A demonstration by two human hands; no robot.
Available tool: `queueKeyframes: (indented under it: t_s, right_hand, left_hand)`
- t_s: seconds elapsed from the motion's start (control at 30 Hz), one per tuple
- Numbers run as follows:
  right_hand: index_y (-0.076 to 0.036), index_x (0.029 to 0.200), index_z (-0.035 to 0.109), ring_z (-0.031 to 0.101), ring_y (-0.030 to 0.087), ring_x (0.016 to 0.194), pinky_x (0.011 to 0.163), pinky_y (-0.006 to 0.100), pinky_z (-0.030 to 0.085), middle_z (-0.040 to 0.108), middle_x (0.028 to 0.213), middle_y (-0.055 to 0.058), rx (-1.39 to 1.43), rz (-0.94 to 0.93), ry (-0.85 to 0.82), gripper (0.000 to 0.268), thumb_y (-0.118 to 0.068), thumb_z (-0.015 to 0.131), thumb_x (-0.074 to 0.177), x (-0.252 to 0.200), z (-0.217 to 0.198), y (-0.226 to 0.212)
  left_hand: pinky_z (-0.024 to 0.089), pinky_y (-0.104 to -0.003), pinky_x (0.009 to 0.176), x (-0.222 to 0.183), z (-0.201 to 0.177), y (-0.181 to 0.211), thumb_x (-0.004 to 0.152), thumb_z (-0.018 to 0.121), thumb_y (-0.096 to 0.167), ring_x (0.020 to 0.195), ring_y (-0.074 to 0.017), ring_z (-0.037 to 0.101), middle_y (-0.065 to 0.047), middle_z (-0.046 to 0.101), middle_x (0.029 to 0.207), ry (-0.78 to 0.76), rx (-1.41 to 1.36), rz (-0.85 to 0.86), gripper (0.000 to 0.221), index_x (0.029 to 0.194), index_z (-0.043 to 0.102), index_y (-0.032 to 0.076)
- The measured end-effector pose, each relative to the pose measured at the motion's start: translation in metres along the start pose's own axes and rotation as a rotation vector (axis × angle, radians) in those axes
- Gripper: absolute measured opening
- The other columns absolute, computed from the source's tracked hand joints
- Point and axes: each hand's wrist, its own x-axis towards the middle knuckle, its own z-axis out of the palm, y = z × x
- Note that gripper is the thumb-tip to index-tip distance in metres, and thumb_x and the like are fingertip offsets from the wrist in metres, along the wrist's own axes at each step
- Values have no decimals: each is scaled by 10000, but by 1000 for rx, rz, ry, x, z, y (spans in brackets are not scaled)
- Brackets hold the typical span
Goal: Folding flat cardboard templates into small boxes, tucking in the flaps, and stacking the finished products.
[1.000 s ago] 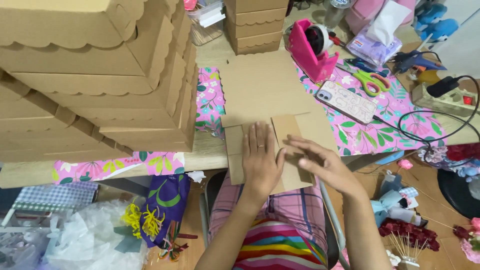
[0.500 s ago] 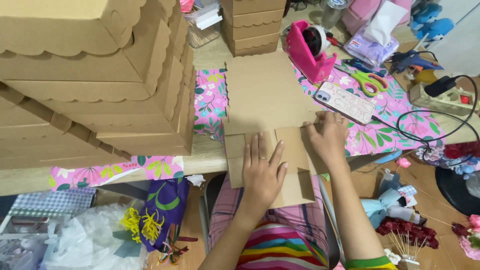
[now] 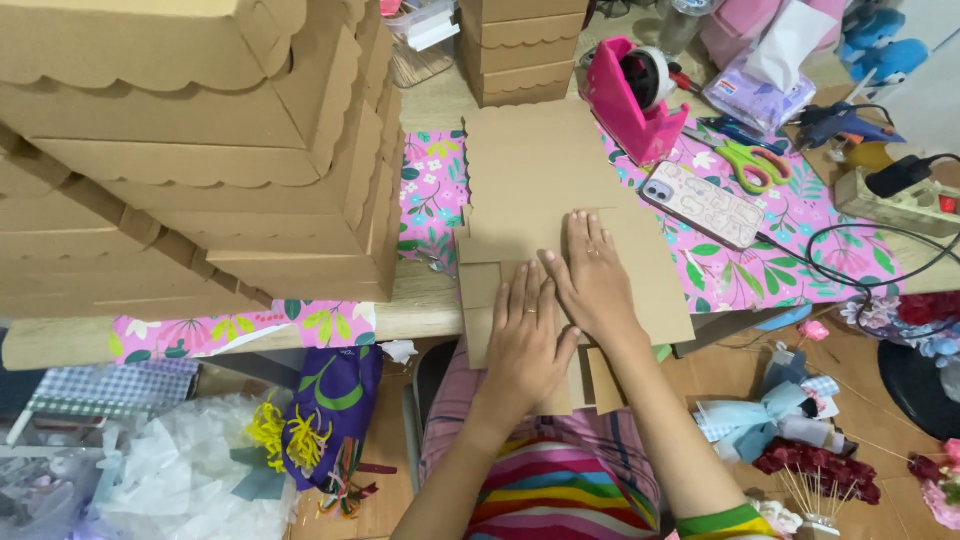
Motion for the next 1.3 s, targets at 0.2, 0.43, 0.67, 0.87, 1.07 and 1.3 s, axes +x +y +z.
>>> queueKeyframes:
  t_s: [0.2, 0.43, 0.67, 0.87, 1.07, 1.3]
  right_hand:
    - [-26, 1590, 320, 240, 335, 1557, 1286, 447, 142, 321, 1650, 217, -141, 75, -51, 708, -522, 268, 1087, 2, 11, 2]
    - [-73, 1616, 284, 174, 305, 1580, 1286, 434, 123, 256, 1688, 166, -228, 88, -103, 758, -591, 191, 1071, 6, 13, 4]
    - [-74, 1616, 292, 154, 295, 1586, 1284, 439, 108, 240, 1698, 152, -213, 88, -103, 772, -610, 184, 1070, 5, 14, 6]
    - [-58, 1613, 301, 154, 307, 1585, 1283, 443, 90, 246, 1692, 172, -193, 68, -81, 766, -595, 189, 1078, 3, 15, 6]
    - [-52, 1615, 286, 142, 312, 1584, 1284, 444, 104, 225, 1695, 182, -191, 64, -71, 726, -535, 202, 1081, 4, 19, 9]
    - [-45, 1627, 256, 123, 333, 1583, 1282, 452, 76, 175, 1705, 196, -179, 36, -65, 653, -400, 206, 1083, 8, 34, 27]
  left_hand:
    - [189, -577, 1220, 12, -30, -44, 1085, 420, 380, 1460, -453, 349, -313, 455, 1500, -30, -598, -80, 537, 1486, 473, 26]
    - [32, -576, 1250, 31, 8, -65, 1041, 383, 614, 1553, -479, 103, -395, 176, 1615, 172, 79, -492, 906, 1545, 217, -121]
    - [-52, -630, 1217, 32, 5, -66, 1043, 357, 599, 1558, -485, 40, -391, 138, 1627, 100, 36, -524, 890, 1551, 204, -115]
    - [-79, -686, 1178, 37, -34, -44, 1056, 409, 450, 1560, -473, 7, -359, 134, 1639, 78, -253, -461, 784, 1571, 174, -93]
    - [89, -605, 1245, 54, -26, -25, 1024, 469, 393, 1524, -503, 184, -405, 248, 1580, 142, -309, -234, 792, 1535, 212, -155]
    - [119, -519, 1265, 78, -4, -20, 1063, 237, 489, 1569, -417, 168, -346, 233, 1628, -143, -28, -223, 766, 1559, 249, -95]
